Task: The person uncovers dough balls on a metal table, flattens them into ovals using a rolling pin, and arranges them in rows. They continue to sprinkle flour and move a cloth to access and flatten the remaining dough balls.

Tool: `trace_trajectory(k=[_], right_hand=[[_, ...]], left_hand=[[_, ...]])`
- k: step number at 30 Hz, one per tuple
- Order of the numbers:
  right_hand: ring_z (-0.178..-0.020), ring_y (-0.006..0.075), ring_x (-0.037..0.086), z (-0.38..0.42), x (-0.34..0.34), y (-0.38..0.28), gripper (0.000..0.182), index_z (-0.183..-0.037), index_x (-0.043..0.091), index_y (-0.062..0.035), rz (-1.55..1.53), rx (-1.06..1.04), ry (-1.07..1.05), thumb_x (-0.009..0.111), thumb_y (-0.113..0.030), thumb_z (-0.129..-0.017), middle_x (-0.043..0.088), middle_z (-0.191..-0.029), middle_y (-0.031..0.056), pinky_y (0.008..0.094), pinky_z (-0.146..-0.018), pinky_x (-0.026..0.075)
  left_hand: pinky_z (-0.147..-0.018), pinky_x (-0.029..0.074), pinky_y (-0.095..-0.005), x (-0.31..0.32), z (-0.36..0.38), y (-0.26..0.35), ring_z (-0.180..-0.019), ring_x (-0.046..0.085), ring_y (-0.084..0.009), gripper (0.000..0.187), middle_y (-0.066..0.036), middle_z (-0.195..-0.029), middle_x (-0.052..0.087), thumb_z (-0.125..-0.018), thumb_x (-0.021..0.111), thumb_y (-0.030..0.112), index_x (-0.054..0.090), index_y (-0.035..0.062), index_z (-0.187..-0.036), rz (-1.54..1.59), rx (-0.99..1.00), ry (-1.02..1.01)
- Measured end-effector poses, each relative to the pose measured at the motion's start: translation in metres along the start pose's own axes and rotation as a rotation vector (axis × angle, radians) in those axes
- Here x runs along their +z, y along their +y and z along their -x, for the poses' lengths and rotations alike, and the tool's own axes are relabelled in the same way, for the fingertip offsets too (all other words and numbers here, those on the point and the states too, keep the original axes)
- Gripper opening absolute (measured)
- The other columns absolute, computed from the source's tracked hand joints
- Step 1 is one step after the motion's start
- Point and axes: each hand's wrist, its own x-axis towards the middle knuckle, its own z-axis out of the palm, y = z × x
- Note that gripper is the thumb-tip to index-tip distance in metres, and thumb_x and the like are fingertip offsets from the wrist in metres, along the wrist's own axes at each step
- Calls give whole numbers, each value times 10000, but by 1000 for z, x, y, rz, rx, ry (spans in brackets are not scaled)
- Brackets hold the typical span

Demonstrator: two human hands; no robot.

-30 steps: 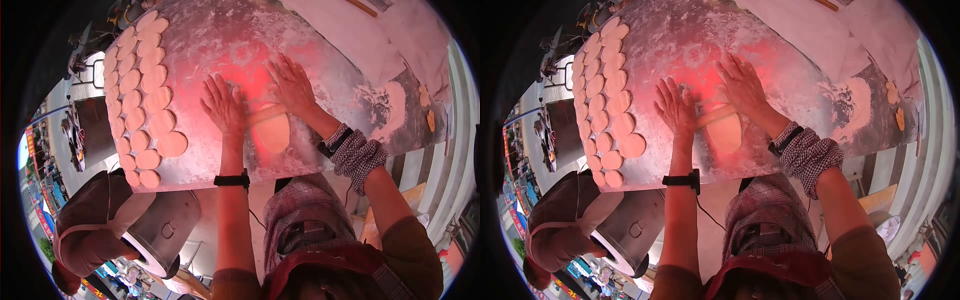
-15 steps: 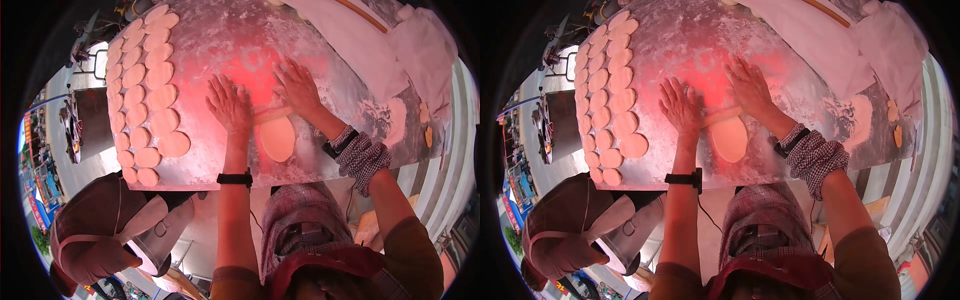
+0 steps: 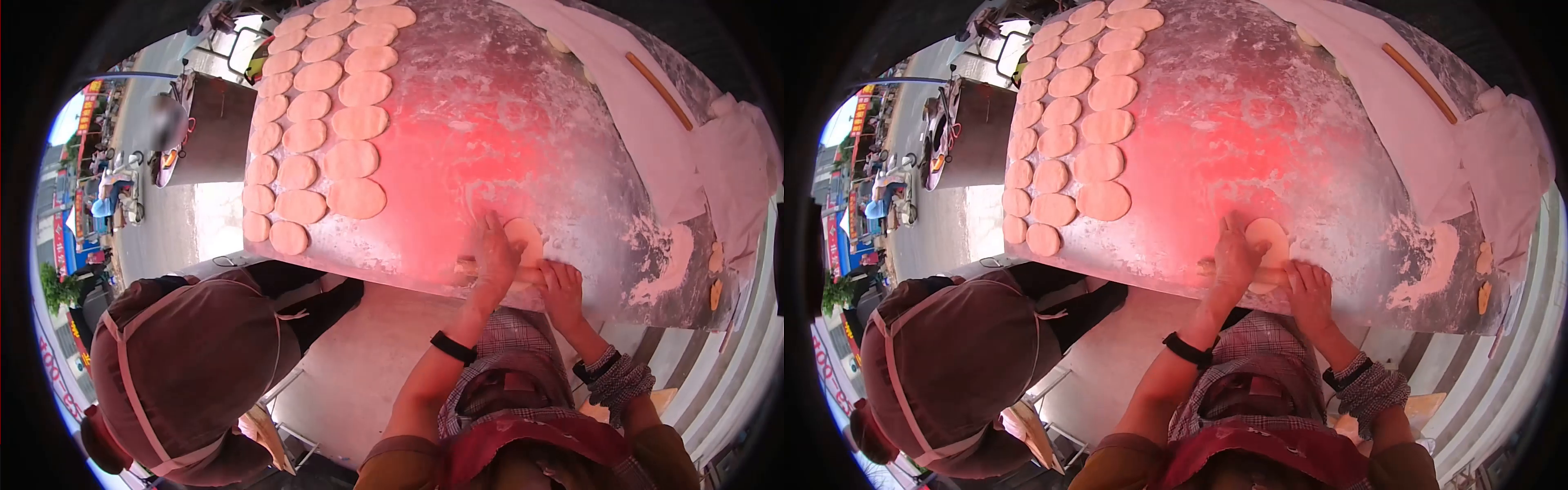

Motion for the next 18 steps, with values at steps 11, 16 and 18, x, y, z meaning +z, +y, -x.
trace_trajectory(k=[11, 16, 18], right_hand=[[-1013, 326, 542, 34, -16, -38, 416, -1115, 611, -58, -241, 54, -64, 733, -99, -719, 583, -1069, 112, 424, -869, 427], [-1008, 340, 548, 38, -22, -41, 389, -1116, 607, -57, -284, 128, -70, 723, -106, -748, 587, -1063, 125, 420, -879, 442], [-1004, 343, 555, 45, -24, -34, 375, -1114, 606, -58, -292, 171, -37, 717, -112, -759, 589, -1057, 129, 422, -874, 451]], left_hand=[[-872, 569, -333, -140, 26, -169, -1018, 660, -184, 313, -76, -1160, 645, -946, 634, 96, 543, 59, -1243, 1343, -309, 170], [-855, 552, -324, -190, -10, -223, -992, 647, -179, 346, -88, -1139, 634, -921, 663, 88, 519, 29, -1230, 1273, -348, 423], [-862, 515, -335, -188, -19, -235, -960, 635, -193, 484, -115, -1138, 627, -895, 701, 175, 487, -29, -1279, 721, -421, 577]])
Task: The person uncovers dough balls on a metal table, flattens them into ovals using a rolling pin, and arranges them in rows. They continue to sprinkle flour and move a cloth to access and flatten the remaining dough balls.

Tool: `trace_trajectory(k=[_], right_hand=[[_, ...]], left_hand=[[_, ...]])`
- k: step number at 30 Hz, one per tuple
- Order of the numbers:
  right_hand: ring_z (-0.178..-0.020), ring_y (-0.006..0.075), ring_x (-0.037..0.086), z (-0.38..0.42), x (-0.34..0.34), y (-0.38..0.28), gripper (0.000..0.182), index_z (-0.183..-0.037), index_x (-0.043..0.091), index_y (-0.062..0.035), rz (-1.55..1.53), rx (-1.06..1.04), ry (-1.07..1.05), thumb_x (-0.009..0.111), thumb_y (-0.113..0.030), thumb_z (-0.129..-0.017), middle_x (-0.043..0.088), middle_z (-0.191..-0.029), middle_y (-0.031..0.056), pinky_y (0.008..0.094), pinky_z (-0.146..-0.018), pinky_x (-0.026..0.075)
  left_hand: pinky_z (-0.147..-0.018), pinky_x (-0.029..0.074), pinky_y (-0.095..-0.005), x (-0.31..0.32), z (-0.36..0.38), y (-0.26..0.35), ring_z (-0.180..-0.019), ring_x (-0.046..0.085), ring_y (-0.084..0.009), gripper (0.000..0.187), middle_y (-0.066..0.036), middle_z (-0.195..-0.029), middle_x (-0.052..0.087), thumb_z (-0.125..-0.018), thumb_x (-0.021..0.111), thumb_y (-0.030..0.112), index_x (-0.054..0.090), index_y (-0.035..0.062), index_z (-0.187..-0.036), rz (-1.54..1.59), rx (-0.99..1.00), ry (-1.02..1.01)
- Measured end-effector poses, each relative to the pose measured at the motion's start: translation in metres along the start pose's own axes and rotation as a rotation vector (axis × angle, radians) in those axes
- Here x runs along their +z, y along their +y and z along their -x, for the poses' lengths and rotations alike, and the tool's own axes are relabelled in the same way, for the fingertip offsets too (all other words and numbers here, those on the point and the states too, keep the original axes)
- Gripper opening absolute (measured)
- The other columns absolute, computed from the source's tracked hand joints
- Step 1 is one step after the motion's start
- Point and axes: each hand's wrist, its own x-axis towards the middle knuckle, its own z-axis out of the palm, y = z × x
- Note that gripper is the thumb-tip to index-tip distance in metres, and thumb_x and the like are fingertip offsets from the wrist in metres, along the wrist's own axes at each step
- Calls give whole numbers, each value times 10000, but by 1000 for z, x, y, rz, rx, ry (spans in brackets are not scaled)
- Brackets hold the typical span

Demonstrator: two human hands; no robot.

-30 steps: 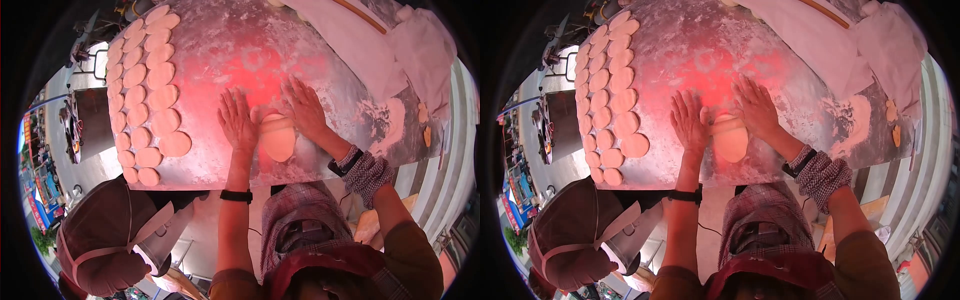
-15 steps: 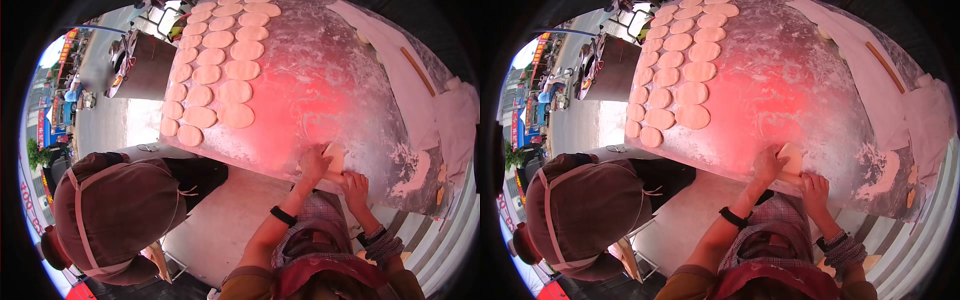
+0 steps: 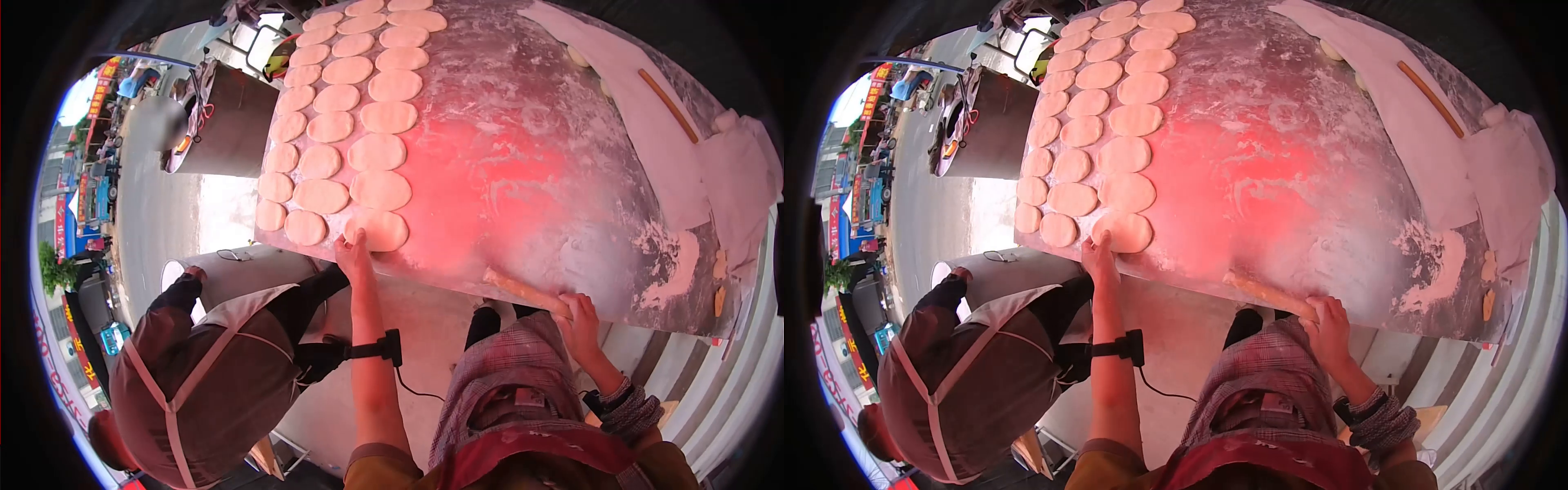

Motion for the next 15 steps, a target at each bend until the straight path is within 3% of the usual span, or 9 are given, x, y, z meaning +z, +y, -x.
trace_trajectory(k=[1, 2, 3, 6, 7, 9, 13, 15], right_hand=[[-992, 350, 564, 4, -2, 5, 370, -1114, 603, -56, -53, 60, 23, 710, -116, -765, 592, -1050, 134, 425, -860, 462], [-981, 356, 573, 12, -7, 13, 365, -1113, 599, -53, -93, 133, 63, 703, -121, -770, 596, -1043, 139, 429, -845, 473], [-971, 359, 579, 17, -12, 23, 358, -1120, 592, -52, -112, 178, 86, 697, -127, -786, 597, -1039, 144, 431, -835, 479], [-948, 364, 592, 28, -24, 55, 337, -1137, 574, -50, -176, 331, 245, 679, -153, -834, 598, -1027, 162, 429, -811, 487], [-948, 364, 592, 31, -29, 65, 337, -1137, 574, -50, -143, 391, 303, 679, -153, -834, 598, -1027, 162, 429, -811, 487], [-918, 332, 608, 36, -42, 85, 321, -1135, 567, -39, -282, 447, 382, 673, -168, -861, 603, -1016, 165, 409, -790, 492], [-766, 239, 620, 45, -94, 118, 318, -1114, 555, 2, -332, 627, 589, 679, -182, -886, 625, -903, 142, 344, -719, 497], [-742, 227, 612, 62, -113, 147, 311, -1111, 557, 2, -343, 668, 648, 677, -176, -886, 624, -879, 135, 337, -701, 493]], left_hand=[[-908, 489, -395, 12, 22, 24, -1027, 614, -279, 602, -191, -1188, 602, -882, 710, 255, 455, -83, -1310, -316, 149, 151], [-1004, 411, -483, 22, 31, 21, -1152, 550, -389, 661, -283, -1262, 543, -882, 684, 290, 422, -105, -1343, -593, 453, 293], [-1049, 367, -491, 36, 51, 35, -1235, 467, -436, 648, -291, -1351, 481, -885, 680, 307, 439, -78, -1347, -757, 521, 319], [-1098, 329, -511, 95, 82, 33, -1348, 390, -419, 576, -267, -1399, 478, -922, 639, 274, 459, -30, -1377, -738, 860, 113], [-1098, 329, -511, 132, 101, 37, -1348, 390, -419, 576, -267, -1399, 478, -922, 639, 274, 459, -30, -1377, -699, 883, 31], [-1116, 311, -516, 187, 151, 38, -1400, 345, -401, 540, -223, -1457, 448, -935, 622, 249, 471, 1, -1391, -732, 1088, -304], [-1108, 318, -500, 309, 264, 17, -1383, 390, -371, 486, -183, -1440, 480, -923, 635, 241, 534, 20, -1344, -658, 1140, -919], [-1064, 359, -494, 362, 315, 1, -1325, 450, -358, 444, -196, -1386, 522, -903, 658, 245, 579, 14, -1273, -648, 1295, -996]])
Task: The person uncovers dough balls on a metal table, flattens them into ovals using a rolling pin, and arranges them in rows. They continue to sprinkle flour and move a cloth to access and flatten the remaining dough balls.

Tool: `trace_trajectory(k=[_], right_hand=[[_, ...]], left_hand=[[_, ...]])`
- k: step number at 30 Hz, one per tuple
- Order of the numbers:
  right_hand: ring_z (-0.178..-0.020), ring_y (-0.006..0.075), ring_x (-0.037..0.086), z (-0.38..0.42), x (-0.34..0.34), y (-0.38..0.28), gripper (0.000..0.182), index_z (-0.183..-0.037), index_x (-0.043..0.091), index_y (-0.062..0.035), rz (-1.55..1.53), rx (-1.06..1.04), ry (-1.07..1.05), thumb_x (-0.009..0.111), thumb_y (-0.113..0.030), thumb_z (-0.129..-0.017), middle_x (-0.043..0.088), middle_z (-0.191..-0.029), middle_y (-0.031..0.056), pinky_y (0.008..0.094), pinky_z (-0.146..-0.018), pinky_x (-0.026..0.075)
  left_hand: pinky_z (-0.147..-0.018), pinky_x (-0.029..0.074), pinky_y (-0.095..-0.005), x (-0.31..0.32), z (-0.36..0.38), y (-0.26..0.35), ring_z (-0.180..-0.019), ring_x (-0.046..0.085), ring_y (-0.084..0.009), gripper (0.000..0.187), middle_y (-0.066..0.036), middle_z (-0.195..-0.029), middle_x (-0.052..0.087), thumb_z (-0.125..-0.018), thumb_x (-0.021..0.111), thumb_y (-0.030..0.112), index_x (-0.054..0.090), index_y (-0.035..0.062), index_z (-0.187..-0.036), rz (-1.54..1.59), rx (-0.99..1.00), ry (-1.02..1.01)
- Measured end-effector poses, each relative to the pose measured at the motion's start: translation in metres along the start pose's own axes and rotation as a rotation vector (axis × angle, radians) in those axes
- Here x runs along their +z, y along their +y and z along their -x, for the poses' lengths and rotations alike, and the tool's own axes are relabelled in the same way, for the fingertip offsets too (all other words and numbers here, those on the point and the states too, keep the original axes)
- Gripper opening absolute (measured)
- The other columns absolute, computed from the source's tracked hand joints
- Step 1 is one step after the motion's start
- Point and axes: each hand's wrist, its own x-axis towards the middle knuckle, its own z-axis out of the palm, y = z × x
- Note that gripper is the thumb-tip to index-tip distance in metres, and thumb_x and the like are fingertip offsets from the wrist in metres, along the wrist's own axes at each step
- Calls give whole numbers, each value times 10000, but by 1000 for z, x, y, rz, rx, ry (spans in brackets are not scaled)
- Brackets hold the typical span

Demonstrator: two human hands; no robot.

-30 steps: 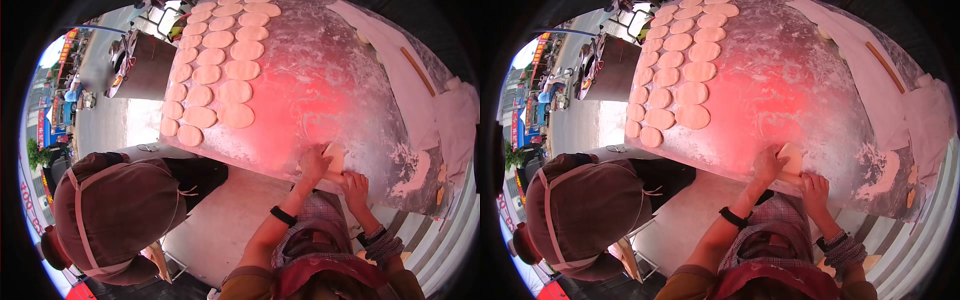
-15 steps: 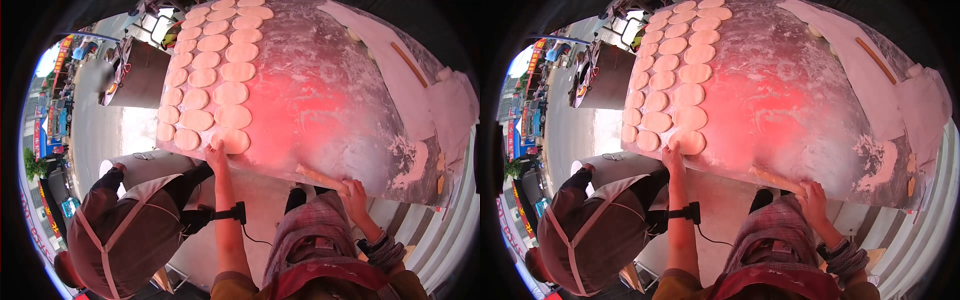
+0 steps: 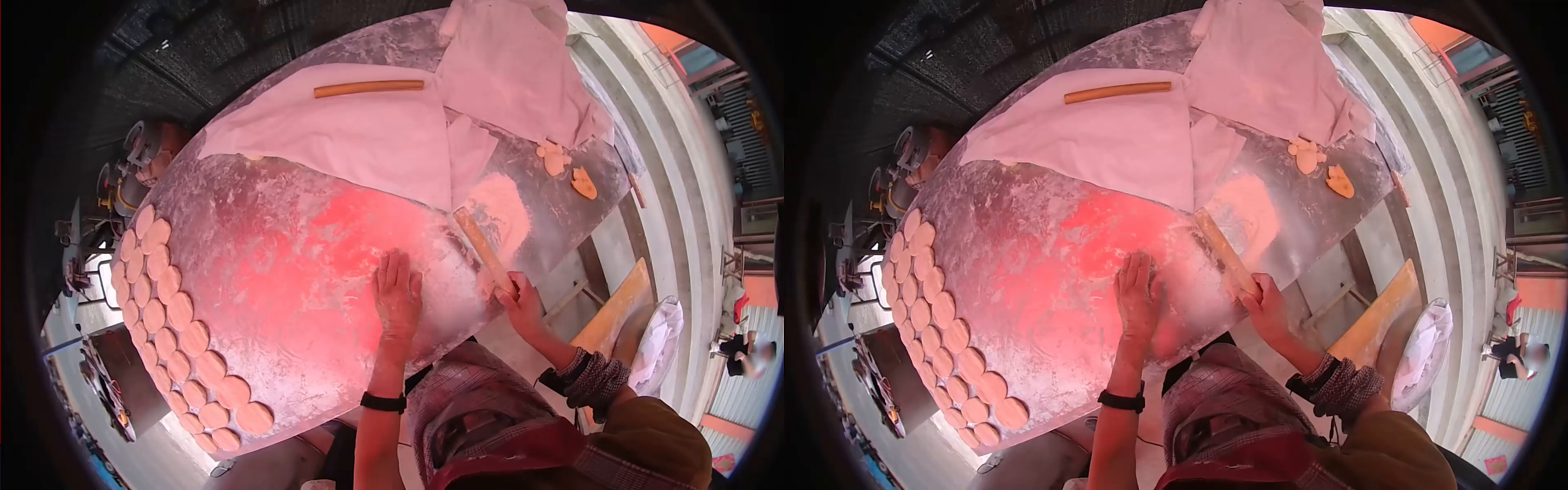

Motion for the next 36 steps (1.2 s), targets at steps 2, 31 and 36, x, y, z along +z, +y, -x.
trace_trajectory(k=[2, 31, 36], right_hand=[[-718, 215, 604, -21, -30, 21, 305, -1109, 559, 3, -28, 15, 42, 675, -170, -885, 623, -856, 128, 330, -683, 488], [-893, 166, 600, -135, -91, 65, 342, -1151, 581, 11, -220, 203, -127, 670, -181, -882, 651, -990, 118, 305, -821, 491], [-887, 181, 611, -131, -86, 58, 346, -1144, 587, 4, -225, 187, -153, 684, -196, -879, 654, -973, 131, 315, -814, 494]], left_hand=[[-1010, 396, -467, 32, -44, 34, -1240, 507, -332, 417, -190, -1322, 561, -892, 676, 251, 599, 13, -1225, 189, -265, 43], [-1078, 328, -507, 90, -183, 98, -1373, 397, -350, 626, -177, -1456, 463, -850, 703, 325, 504, 82, -1392, -28, -25, -2], [-950, 520, -413, 95, -146, 86, -1178, 594, -361, 483, -177, -1306, 600, -829, 681, 23, 590, 44, -1303, 245, 43, -31]])
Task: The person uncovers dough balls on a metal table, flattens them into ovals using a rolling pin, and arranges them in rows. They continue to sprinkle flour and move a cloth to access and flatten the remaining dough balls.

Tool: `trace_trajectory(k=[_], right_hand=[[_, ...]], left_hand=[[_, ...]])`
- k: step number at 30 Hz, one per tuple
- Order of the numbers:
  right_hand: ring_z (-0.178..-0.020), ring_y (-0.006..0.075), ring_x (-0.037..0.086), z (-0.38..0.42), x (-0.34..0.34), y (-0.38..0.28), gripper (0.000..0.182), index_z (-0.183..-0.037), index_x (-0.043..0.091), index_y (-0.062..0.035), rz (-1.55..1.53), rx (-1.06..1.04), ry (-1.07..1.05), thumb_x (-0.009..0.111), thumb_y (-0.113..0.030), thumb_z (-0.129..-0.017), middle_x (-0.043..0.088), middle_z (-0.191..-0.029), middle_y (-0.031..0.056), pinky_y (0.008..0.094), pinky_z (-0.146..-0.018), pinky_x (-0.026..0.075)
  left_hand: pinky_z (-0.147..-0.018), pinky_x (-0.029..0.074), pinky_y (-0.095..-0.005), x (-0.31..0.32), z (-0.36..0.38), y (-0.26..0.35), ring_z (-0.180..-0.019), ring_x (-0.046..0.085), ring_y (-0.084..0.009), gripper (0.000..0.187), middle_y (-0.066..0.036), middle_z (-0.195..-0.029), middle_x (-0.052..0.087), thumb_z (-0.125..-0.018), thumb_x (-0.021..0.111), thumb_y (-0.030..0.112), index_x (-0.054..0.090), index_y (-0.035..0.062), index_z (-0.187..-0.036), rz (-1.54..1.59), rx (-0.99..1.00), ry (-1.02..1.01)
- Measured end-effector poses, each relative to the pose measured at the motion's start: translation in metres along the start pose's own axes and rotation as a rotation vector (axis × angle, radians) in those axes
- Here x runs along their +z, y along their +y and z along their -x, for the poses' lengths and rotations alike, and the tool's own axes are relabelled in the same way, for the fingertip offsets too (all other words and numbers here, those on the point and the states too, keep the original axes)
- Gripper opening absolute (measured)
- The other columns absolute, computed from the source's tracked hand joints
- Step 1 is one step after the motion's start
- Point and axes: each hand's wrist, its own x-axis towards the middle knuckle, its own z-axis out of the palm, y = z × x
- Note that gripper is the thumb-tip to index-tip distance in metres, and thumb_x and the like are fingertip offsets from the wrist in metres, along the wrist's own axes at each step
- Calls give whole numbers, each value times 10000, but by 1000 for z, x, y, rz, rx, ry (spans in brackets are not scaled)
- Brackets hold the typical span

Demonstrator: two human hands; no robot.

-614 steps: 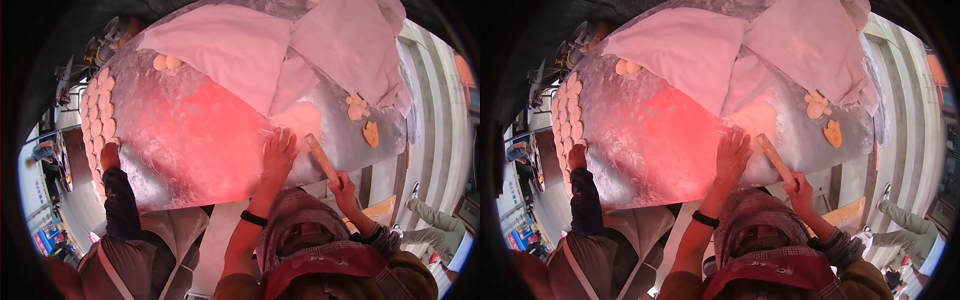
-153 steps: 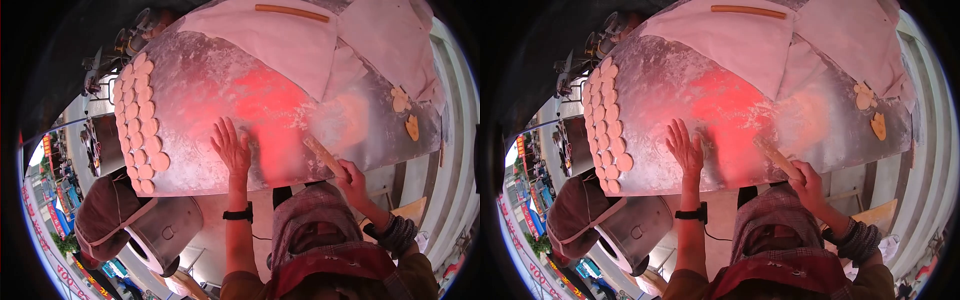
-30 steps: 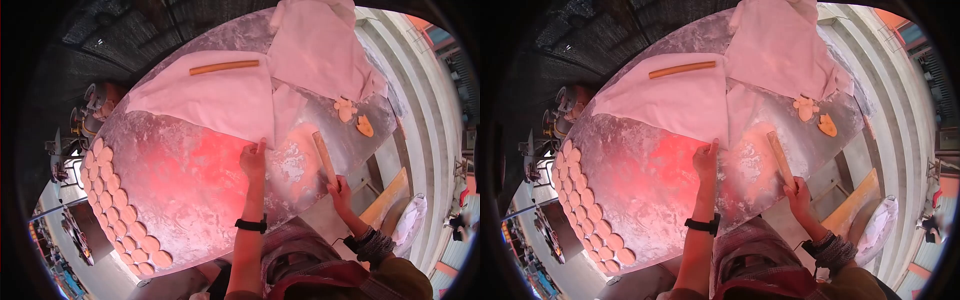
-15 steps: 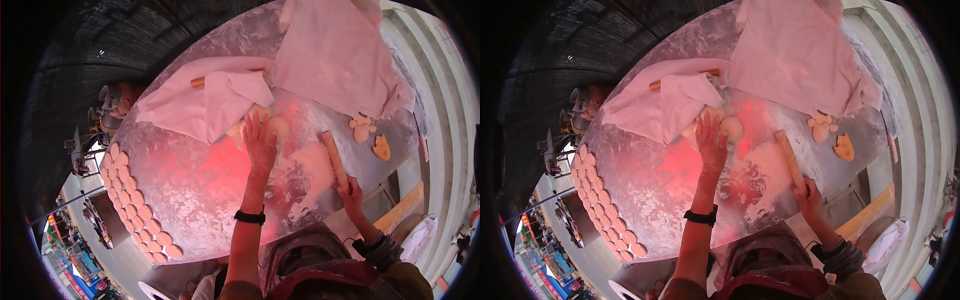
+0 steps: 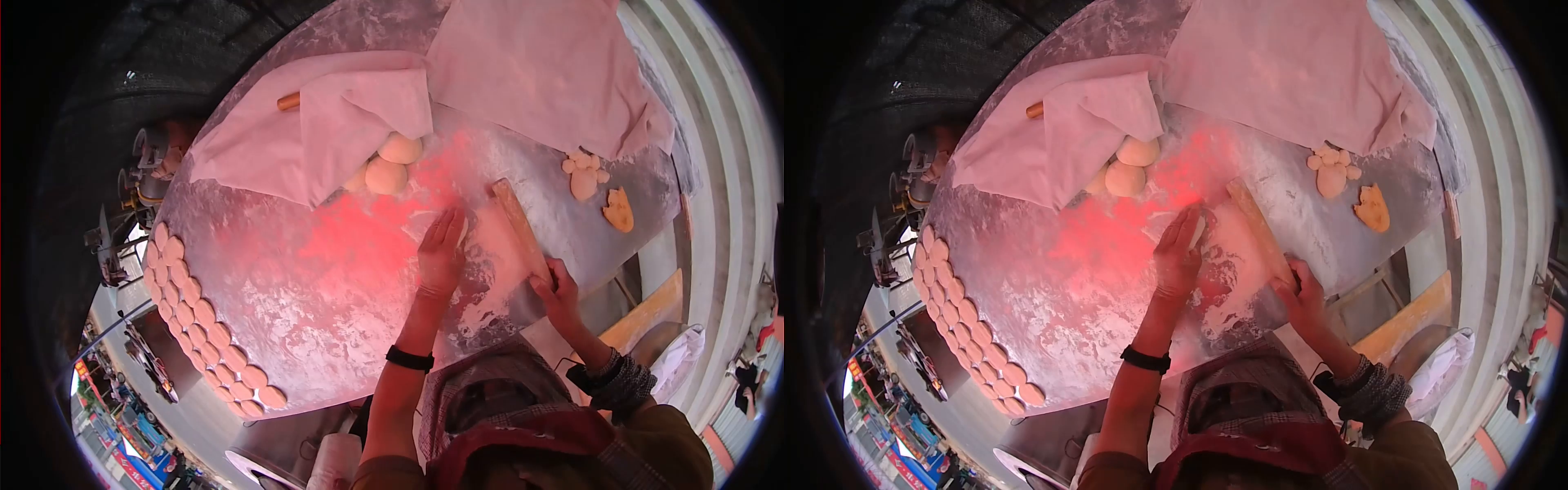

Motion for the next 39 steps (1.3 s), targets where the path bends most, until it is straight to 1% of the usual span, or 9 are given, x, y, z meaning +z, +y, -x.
trace_trajectory(k=[4, 6, 10, 14, 19, 21, 26, 31, 39], right_hand=[[-875, 161, 612, 15, 3, 0, 342, -1153, 588, -5, 75, 32, -3, 683, -199, -888, 666, -952, 118, 312, -797, 494], [-869, 154, 613, 22, 5, 1, 337, -1156, 590, -7, 113, 41, 6, 680, -199, -894, 671, -945, 112, 309, -789, 494], [-840, 146, 619, 44, 16, -9, 339, -1184, 579, -13, 74, 19, 15, 665, -193, -910, 679, -948, 110, 296, -771, 496], [-840, 165, 619, 66, 36, -9, 379, -1196, 554, -8, 82, 38, -51, 681, -203, -897, 653, -930, 131, 313, -762, 496], [-815, 229, 625, 80, 69, -12, 380, -1172, 548, -7, 66, -118, -52, 704, -193, -880, 631, -934, 145, 331, -739, 494], [-809, 233, 626, 80, 86, -16, 377, -1167, 548, -7, 27, -144, -70, 707, -188, -877, 630, -931, 145, 333, -733, 494], [-786, 226, 625, 90, 114, -39, 371, -1153, 551, -8, 38, -251, -151, 716, -182, -870, 631, -930, 148, 328, -715, 494], [-785, 216, 620, 107, 148, -47, 364, -1167, 554, -1, 93, -214, -215, 703, -158, -873, 633, -935, 151, 325, -723, 496], [-833, 230, 626, 122, 197, -40, 392, -1210, 556, -9, 191, -415, -277, 688, -112, -856, 630, -993, 142, 328, -751, 499]], left_hand=[[-1007, 464, -466, -29, 20, 7, -1252, 538, -362, 435, -183, -1364, 554, -866, 666, 95, 603, 55, -1295, -67, -178, 128], [-1052, 400, -510, -30, 31, 11, -1292, 500, -362, 396, -156, -1406, 525, -894, 655, 158, 623, 73, -1280, -179, 73, -159], [-1075, 374, -514, 0, 42, 15, -1286, 502, -351, 361, -121, -1402, 534, -917, 605, 171, 638, 95, -1268, -270, 57, 64], [-1078, 407, -470, -29, 117, 14, -1305, 495, -330, 505, -124, -1413, 519, -802, 583, 78, 605, 82, -1306, -108, 203, -172], [-1034, 468, -402, -113, 150, -49, -1223, 576, -340, 374, -127, -1339, 600, -948, 563, 93, 603, 72, -1320, -221, -304, 215], [-1004, 476, -427, -109, 168, -27, -1222, 585, -323, 367, -126, -1336, 604, -963, 592, 121, 601, 92, -1328, -170, -230, 47], [-1179, 153, -499, -148, 204, -68, -1480, 211, -351, 502, -98, -1569, 345, -1030, 396, 410, 525, 115, -1416, -423, -484, 34], [-1144, 260, -523, -129, 203, -55, -1434, 316, -354, 502, -130, -1540, 378, -1001, 474, 333, 476, 78, -1434, -495, -92, -124], [-1161, 213, -543, -153, 224, -70, -1444, 262, -414, 577, -196, -1552, 328, -1046, 344, 366, 318, 16, -1504, -313, -303, 69]])
